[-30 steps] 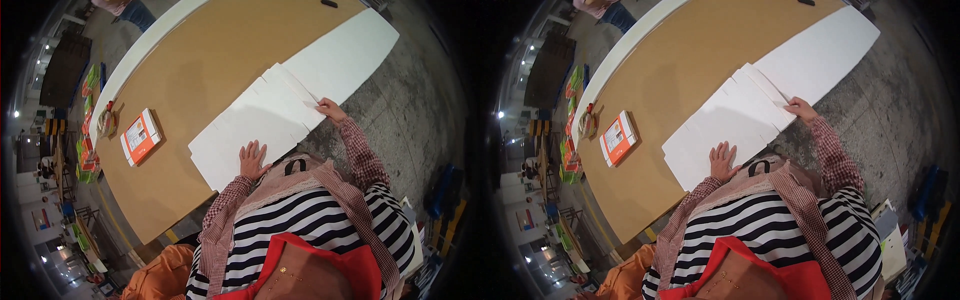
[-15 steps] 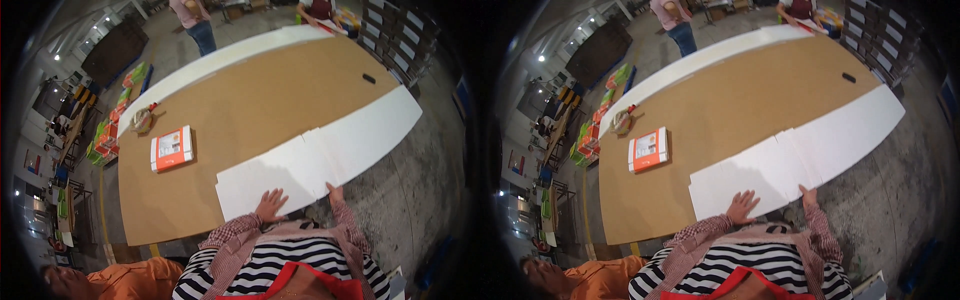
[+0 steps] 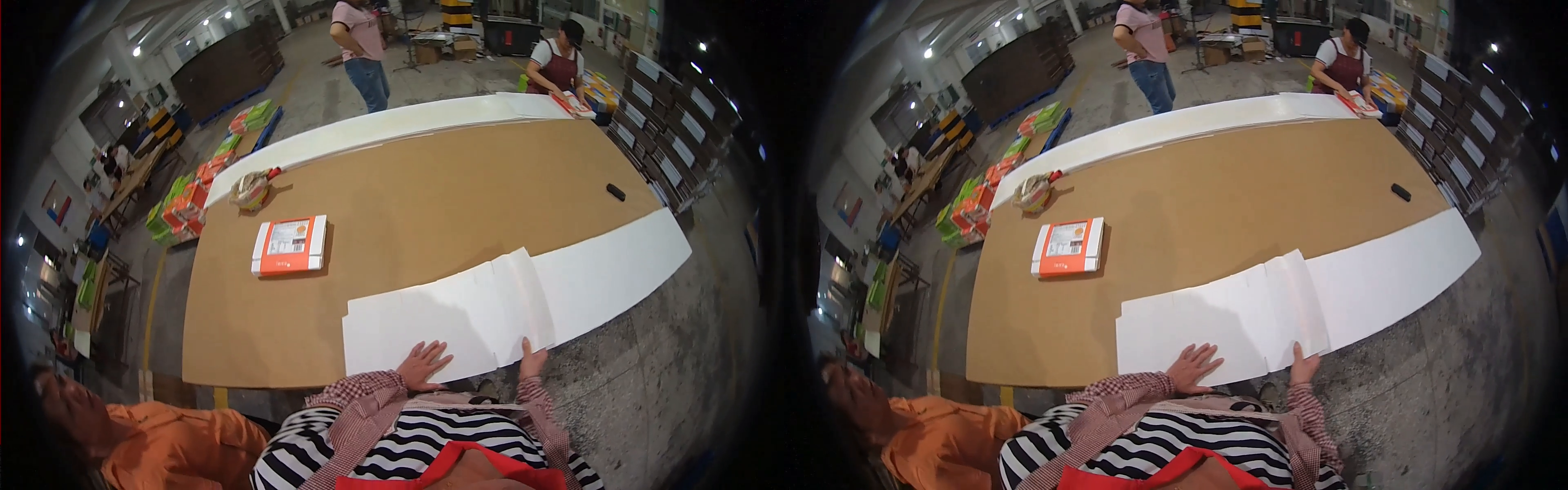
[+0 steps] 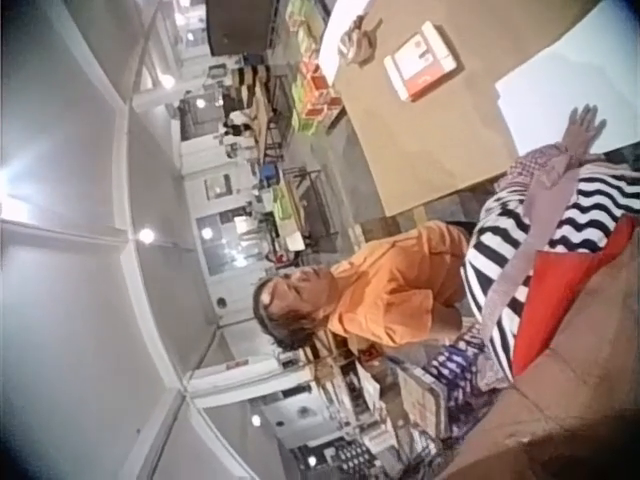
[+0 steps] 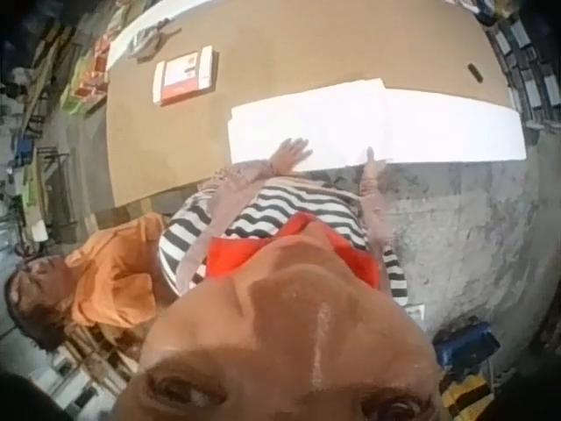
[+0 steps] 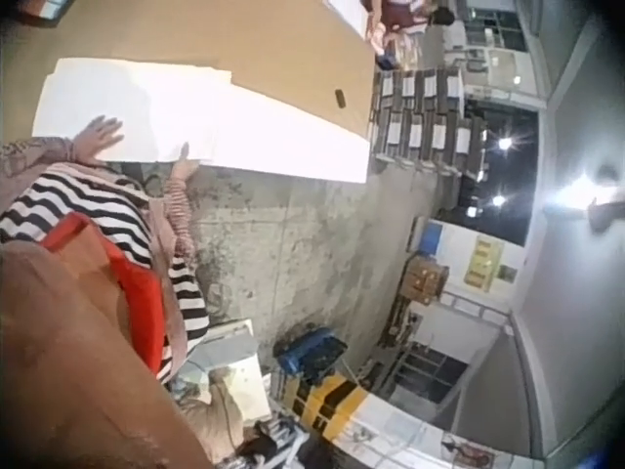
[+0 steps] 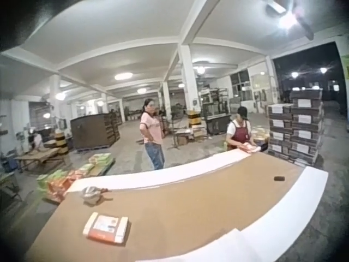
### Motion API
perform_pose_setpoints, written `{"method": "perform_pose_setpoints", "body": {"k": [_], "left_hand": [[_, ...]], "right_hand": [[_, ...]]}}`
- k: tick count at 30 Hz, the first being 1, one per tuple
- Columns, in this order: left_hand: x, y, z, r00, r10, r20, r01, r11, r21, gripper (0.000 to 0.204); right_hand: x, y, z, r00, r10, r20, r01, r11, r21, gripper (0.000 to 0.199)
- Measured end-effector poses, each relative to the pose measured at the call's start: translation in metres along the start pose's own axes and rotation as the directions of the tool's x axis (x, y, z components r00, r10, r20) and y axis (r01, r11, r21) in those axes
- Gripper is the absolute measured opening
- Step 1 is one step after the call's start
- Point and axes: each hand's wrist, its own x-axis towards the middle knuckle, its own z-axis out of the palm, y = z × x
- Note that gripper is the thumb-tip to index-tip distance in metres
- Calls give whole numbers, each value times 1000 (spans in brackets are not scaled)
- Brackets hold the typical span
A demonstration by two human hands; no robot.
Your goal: Organizing and counting large sheets of white paper on a packaging table.
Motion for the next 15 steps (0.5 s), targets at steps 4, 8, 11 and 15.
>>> {"method": "perform_pose_setpoints", "body": {"k": [4, 8, 11, 15], "left_hand": [[-4, -1, -1, 999, 8, 33, -8, 1000, 10, 86], [-12, -5, 10, 999, 15, -44, -18, 998, -63, 86], [-15, -12, 23, 994, 36, -101, -41, 998, -51, 88], [-16, -20, 30, 999, 19, -32, -19, 1000, -3, 90]], "right_hand": [[15, 15, -17, 996, 53, 73, -54, 998, 13, 35], [19, 7, -11, 849, 436, 299, -528, 697, 485, 44], [11, 11, -15, 951, 286, 114, -296, 951, 86, 47], [10, 5, -18, 981, 158, 110, -163, 986, 36, 49]]}}
